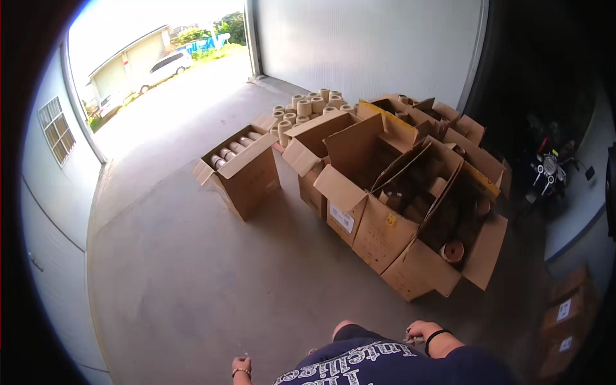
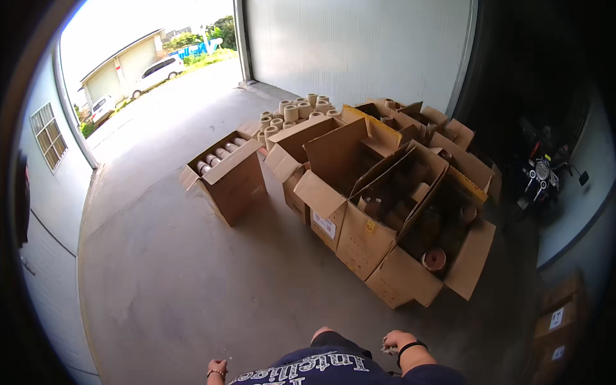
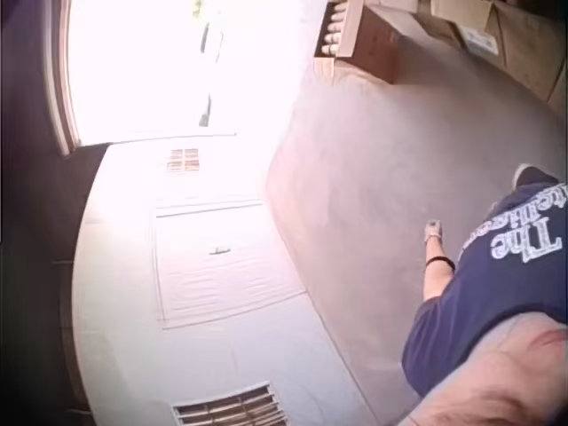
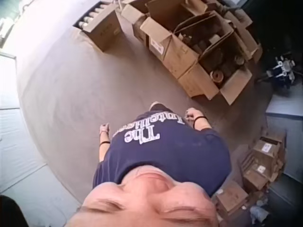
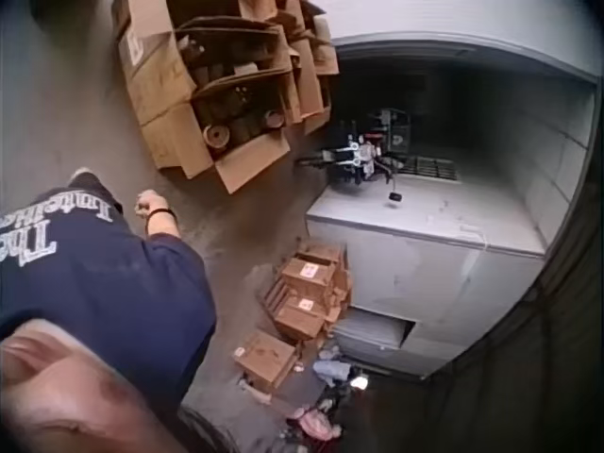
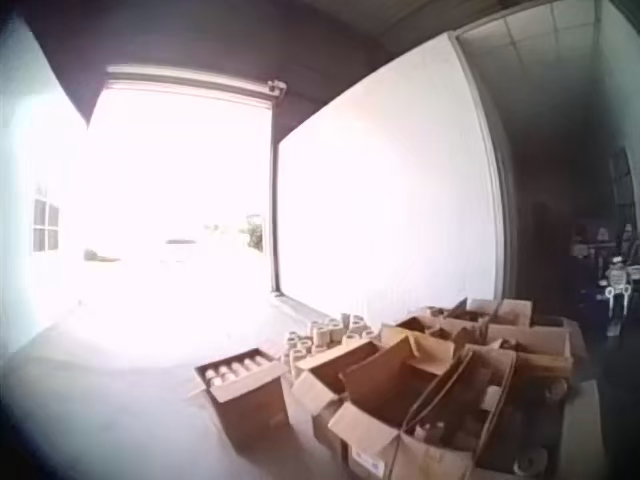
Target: Packing wood-based products into cardboard boxes within a manufacturing environment.
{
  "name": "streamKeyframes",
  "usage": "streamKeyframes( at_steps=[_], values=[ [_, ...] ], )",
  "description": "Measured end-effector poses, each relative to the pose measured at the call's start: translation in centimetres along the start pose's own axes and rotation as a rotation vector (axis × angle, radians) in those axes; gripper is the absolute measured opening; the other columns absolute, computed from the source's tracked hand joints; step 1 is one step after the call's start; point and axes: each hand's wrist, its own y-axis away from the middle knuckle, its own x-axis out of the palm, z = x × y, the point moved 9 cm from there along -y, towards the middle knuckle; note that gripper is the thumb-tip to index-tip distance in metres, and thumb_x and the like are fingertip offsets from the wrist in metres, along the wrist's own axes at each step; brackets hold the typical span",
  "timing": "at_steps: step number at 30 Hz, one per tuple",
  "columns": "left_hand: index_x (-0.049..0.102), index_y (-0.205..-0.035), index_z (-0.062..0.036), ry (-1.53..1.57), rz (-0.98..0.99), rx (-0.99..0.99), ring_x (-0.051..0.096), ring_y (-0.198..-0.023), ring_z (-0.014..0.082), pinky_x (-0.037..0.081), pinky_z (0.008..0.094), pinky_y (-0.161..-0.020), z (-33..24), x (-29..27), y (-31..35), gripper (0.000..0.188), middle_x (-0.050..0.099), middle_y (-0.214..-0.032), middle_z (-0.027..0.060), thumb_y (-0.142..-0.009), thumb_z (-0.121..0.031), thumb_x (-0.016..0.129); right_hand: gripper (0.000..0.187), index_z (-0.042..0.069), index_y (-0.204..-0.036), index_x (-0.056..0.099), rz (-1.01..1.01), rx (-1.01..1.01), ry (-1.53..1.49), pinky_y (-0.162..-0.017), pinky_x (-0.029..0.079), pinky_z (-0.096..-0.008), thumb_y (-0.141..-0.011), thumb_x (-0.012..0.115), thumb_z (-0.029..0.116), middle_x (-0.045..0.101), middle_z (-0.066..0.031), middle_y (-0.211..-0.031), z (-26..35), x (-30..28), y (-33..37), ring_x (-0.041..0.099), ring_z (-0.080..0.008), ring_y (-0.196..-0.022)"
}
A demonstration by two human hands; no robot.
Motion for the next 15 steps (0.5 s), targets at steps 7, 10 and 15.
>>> streamKeyframes(
  at_steps=[7, 10, 15],
  values=[
    [0.055, -0.091, 0.0037, 0.053, 0.294, 0.405, 0.061, -0.067, 0.0185, 0.05, 0.0282, -0.061, -28.6, 6.2, -6.7, 0.031, 0.061, -0.081, 0.0139, -0.072, -0.02, 0.061, 0.032, 0.011, -0.095, 0.064, -0.017, 0.348, -0.512, -0.074, 0.045, -0.0335, -0.064, 0.065, 0.022, 0.059, -0.0071, -0.1, 6.7, -6.7, 0.8, 0.057, -0.021, -0.089],
    [0.055, -0.094, 0.0034, -0.136, 0.451, 0.384, 0.06, -0.068, 0.0173, 0.05, 0.027, -0.061, -37.4, 8.6, -5.2, 0.031, 0.061, -0.082, 0.0135, -0.073, -0.02, 0.061, 0.031, 0.007, -0.093, 0.063, 0.01, 0.251, -0.563, -0.072, 0.046, -0.0334, -0.065, 0.064, 0.018, 0.06, -0.0087, -0.098, 8.8, -8.0, -3.7, 0.058, -0.0213, -0.086],
    [0.054, -0.095, 0.0026, -0.086, 0.675, 0.567, 0.06, -0.072, 0.0169, 0.049, 0.0254, -0.064, -50.3, 10.4, -6.0, 0.031, 0.06, -0.086, 0.0136, -0.075, -0.02, 0.062, 0.035, 0.002, -0.092, 0.061, -0.199, 0.25, -0.903, -0.067, 0.047, -0.0324, -0.061, 0.066, 0.017, 0.061, -0.0115, -0.092, 12.5, -13.4, -7.1, 0.059, -0.0223, -0.078]
  ],
)
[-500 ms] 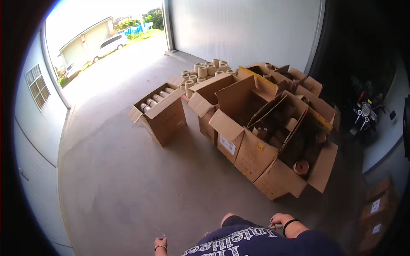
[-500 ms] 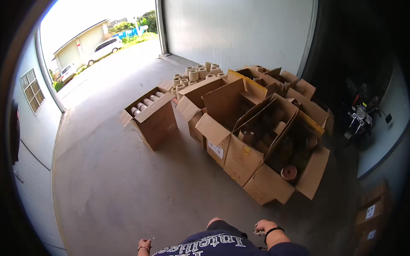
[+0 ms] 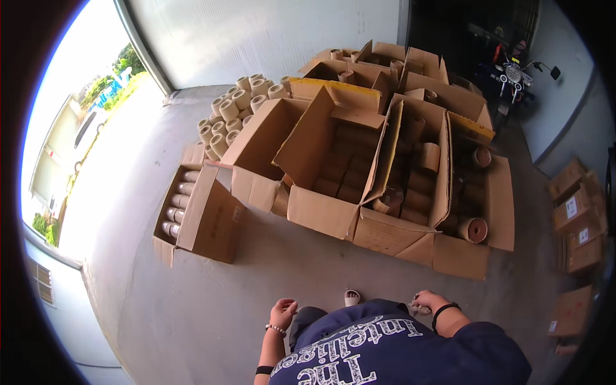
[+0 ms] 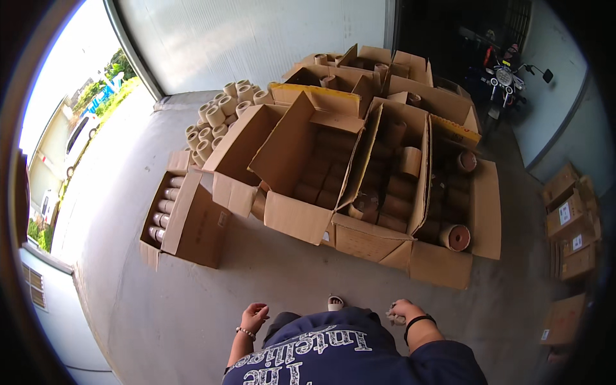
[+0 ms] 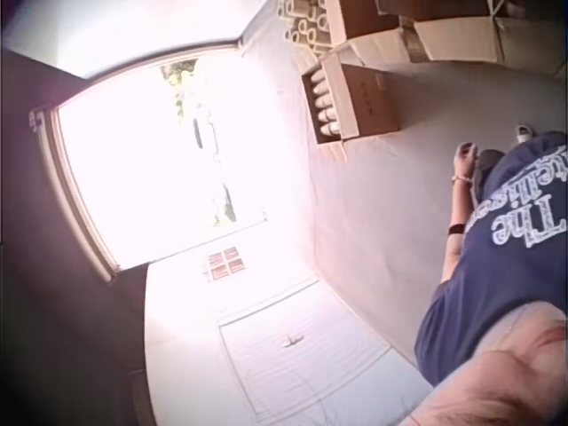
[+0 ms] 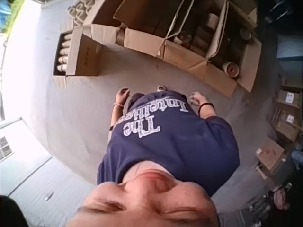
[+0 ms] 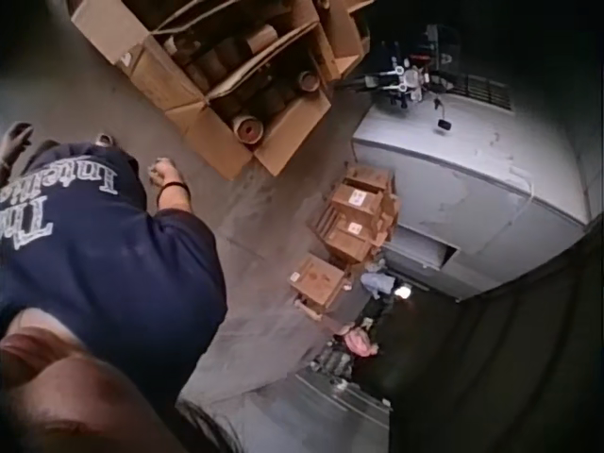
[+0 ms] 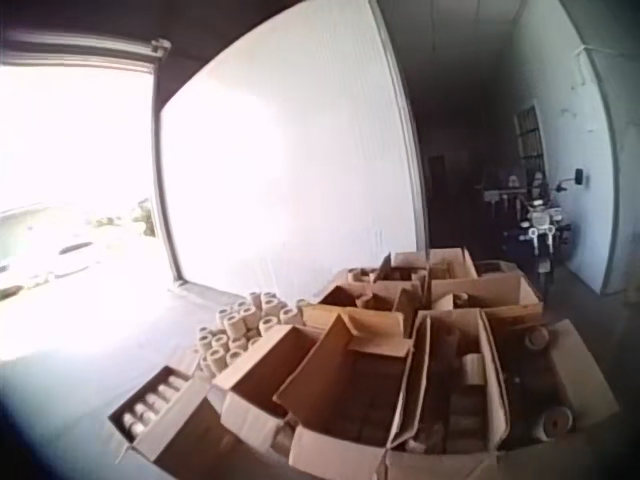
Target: Packing wood-based products into cardboard boxes within a manufacturing environment.
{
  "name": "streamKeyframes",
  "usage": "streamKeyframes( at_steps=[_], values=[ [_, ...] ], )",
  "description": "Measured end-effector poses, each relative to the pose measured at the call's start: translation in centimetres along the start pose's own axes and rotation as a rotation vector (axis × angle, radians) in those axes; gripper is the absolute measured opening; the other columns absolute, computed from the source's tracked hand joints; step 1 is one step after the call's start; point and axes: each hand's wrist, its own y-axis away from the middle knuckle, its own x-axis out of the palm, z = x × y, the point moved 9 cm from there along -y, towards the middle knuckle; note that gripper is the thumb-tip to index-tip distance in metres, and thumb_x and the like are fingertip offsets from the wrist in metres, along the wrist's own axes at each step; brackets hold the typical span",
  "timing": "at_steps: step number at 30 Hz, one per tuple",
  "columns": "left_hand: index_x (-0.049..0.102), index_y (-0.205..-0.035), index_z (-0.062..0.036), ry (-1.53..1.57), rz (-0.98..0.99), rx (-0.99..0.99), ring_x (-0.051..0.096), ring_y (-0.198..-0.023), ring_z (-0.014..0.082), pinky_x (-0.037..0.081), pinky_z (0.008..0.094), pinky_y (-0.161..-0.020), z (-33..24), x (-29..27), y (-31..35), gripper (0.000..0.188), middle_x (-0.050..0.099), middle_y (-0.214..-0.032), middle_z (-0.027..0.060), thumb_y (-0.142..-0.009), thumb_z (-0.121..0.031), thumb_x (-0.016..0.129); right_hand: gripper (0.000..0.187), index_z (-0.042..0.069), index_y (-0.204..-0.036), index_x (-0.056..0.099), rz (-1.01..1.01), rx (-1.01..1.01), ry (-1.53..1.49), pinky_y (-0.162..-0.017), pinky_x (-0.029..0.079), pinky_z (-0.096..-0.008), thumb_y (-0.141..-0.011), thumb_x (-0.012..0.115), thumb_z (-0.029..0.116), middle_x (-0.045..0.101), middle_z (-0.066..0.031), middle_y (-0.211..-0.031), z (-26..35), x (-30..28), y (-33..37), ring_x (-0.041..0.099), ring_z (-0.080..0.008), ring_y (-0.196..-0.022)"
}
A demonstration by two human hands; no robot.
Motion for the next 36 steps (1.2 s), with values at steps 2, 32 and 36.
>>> streamKeyframes(
  at_steps=[2, 32, 36],
  values=[
    [0.055, -0.095, 0.0025, -0.038, 0.066, 0.052, 0.06, -0.073, 0.017, 0.049, 0.0261, -0.064, -3.6, -1.1, -4.0, 0.031, 0.06, -0.086, 0.013, -0.075, -0.021, 0.062, 0.038, 0.001, -0.092, 0.06, -0.077, -0.023, -0.096, -0.064, 0.048, -0.0324, -0.059, 0.067, 0.017, 0.061, -0.0124, -0.088, 2.2, 0.1, -0.8, 0.06, -0.0224, -0.072],
    [0.049, -0.108, -0.008, -1.416, 0.431, 0.767, 0.046, -0.107, 0.0301, 0.041, 0.0378, -0.087, -44.2, 29.8, -30.1, 0.038, 0.047, -0.114, 0.0155, -0.075, -0.026, 0.055, 0.034, 0.006, -0.087, 0.06, -0.253, 0.38, -1.269, -0.067, 0.047, -0.0322, -0.068, 0.058, 0.035, 0.061, -0.0144, -0.086, -4.0, 26.6, -5.3, 0.058, -0.029, -0.075],
    [0.046, -0.111, -0.0076, -1.48, 0.394, 0.755, 0.046, -0.107, 0.0302, 0.041, 0.039, -0.087, -43.9, 33.7, -36.2, 0.044, 0.045, -0.117, 0.0152, -0.073, -0.027, 0.059, 0.034, 0.006, -0.087, 0.06, -0.293, 0.385, -1.232, -0.066, 0.047, -0.032, -0.069, 0.058, 0.034, 0.061, -0.0143, -0.085, -2.6, 23.9, -4.2, 0.058, -0.0285, -0.075]
  ],
)
